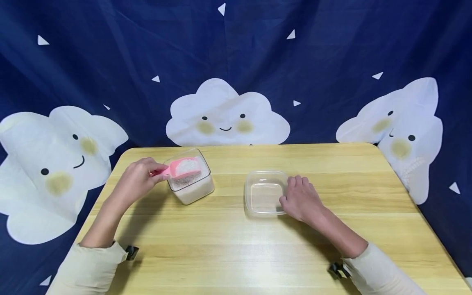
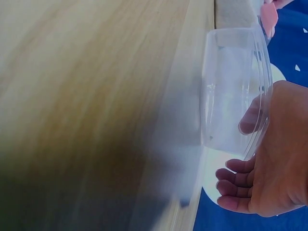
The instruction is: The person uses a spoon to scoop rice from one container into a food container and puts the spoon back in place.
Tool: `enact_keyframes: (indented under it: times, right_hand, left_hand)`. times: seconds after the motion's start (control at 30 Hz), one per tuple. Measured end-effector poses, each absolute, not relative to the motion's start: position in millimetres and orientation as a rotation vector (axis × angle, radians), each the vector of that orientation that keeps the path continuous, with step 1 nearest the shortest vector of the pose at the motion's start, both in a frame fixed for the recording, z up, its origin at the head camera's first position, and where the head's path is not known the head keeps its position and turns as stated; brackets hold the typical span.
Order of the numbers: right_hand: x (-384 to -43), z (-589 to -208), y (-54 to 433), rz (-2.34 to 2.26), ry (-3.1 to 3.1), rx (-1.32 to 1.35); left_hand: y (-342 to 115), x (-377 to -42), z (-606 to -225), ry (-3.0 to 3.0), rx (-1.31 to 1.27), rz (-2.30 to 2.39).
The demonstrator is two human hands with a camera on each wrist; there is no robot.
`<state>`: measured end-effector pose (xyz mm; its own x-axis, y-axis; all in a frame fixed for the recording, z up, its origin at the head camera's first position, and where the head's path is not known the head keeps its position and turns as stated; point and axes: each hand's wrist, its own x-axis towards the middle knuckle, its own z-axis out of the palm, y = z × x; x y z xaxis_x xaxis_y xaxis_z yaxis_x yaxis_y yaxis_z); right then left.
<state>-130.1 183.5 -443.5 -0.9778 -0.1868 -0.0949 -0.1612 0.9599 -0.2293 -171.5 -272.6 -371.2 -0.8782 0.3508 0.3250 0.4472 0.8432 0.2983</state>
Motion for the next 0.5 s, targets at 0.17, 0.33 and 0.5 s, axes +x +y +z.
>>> enact_keyframes:
  times: [0.17, 0.33, 0.5]
  right_hand:
    - [-129.2, -444.0, 184.1, -0.347, 2.998, -0.263]
    - [-128.5, -443.4, 184.2, -0.347, 3.002, -0.268]
    - [-128.9, -443.4, 184.1, -0.349, 3.0, -0.269]
  left_hand:
    - [-269.6, -172.2, -370.6, -2.757, -0.61, -0.545]
    - [-265.7, -173.0, -369.2, -2.756, -0.598, -0.563]
    - [-260.4, -173.8, -368.1, -2.754, -0.587, -0.594]
